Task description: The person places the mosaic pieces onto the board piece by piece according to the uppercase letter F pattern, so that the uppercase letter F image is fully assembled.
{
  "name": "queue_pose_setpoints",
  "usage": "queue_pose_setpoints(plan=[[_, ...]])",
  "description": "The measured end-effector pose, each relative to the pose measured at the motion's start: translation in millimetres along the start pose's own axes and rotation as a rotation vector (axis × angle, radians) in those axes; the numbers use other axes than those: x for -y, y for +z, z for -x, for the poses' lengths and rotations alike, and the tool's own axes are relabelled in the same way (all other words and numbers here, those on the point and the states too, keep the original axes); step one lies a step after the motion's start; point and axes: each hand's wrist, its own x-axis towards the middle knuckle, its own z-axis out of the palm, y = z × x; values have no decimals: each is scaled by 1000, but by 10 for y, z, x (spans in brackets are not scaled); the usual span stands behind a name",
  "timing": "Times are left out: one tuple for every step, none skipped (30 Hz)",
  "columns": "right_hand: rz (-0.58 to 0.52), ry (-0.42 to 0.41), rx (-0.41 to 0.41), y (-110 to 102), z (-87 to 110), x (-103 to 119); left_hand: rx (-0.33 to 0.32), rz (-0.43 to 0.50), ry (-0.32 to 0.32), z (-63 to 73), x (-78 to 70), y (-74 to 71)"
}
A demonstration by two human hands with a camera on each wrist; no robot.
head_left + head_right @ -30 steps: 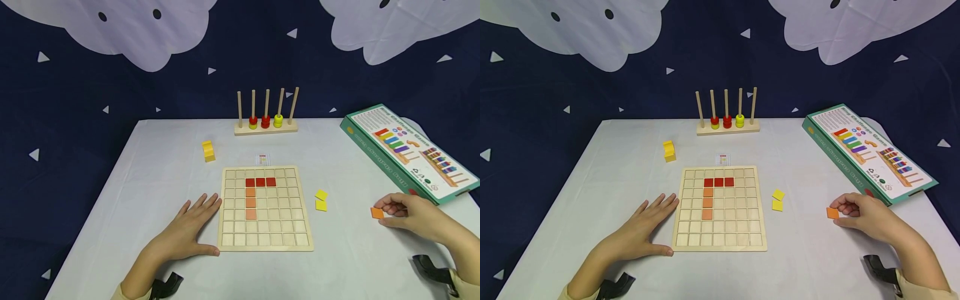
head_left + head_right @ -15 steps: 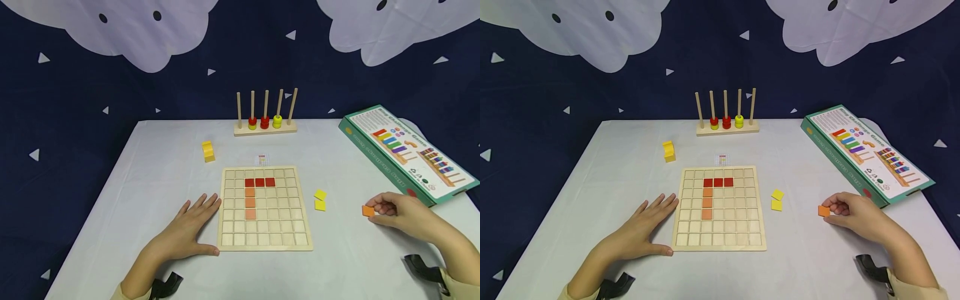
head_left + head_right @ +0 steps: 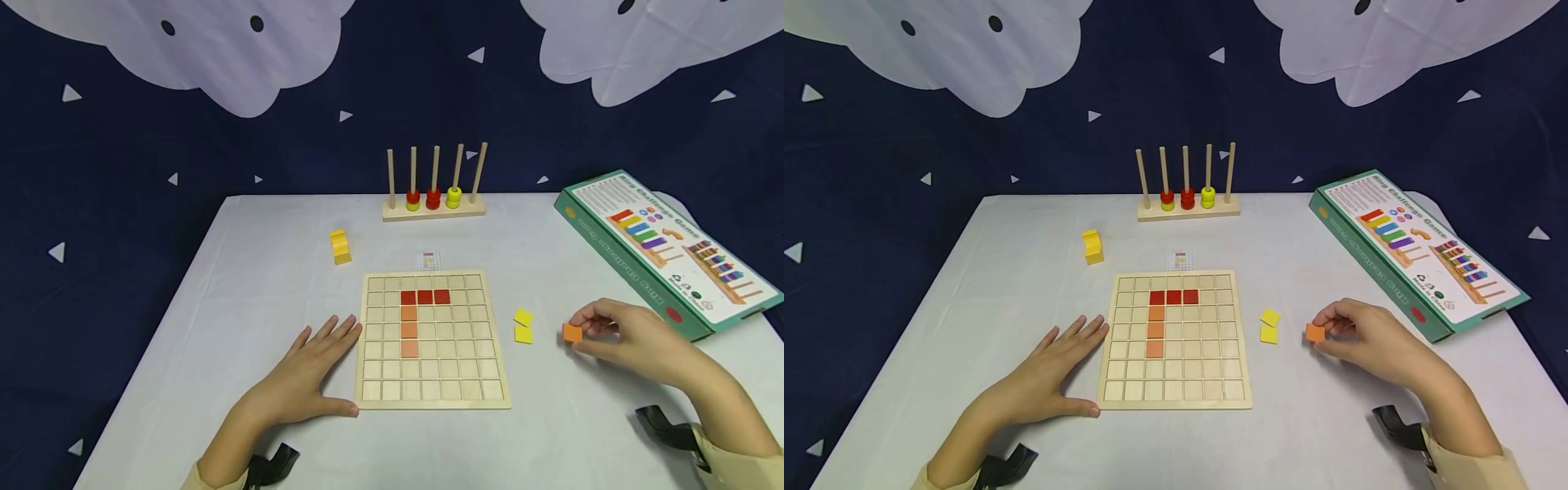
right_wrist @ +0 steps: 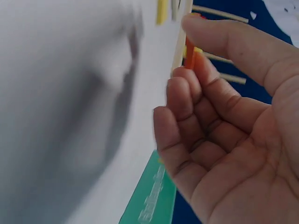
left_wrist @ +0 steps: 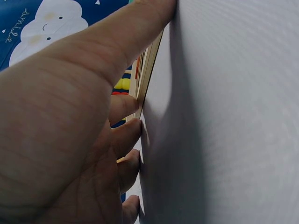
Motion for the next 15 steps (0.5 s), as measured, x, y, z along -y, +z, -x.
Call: queue_pose_setpoints(plan=[[-1, -17, -5, 1, -17, 41, 0, 0, 0, 1, -1, -1], [-1, -36, -13, 3, -34, 81, 0, 1, 0, 2, -2, -2], [-4, -54, -19, 7, -51, 123, 1, 2, 1, 3, -3, -3], [-11, -76, -29, 15, -70, 165, 1, 3, 1, 4, -4, -4], [-17, -95, -39, 22, -89, 210, 1, 3, 2, 5, -5, -5], [-17, -114, -52, 33, -110, 254, 1, 4, 3, 5, -6, -6], [-19, -132, -63, 45, -131, 301, 1, 5, 3, 6, -8, -8], [-20, -147, -73, 57, -154, 347, 0, 6, 4, 6, -9, -9], [-20, -159, -78, 69, -176, 393, 0, 6, 5, 5, -11, -10], [-20, -173, -88, 86, -200, 433, -2, 3, 6, 5, -12, -11], [-18, -185, -94, 100, -221, 471, -1, 4, 6, 3, -15, -13], [-17, -198, -98, 116, -243, 506, 0, 5, 5, 3, -16, -15], [-22, -213, -99, 134, -266, 541, 1, 7, 4, 2, -16, -16], [-25, -220, -95, 151, -288, 573, 1, 8, 3, 1, -16, -16], [-31, -228, -87, 168, -312, 605, 1, 7, 3, 2, -13, -16]])
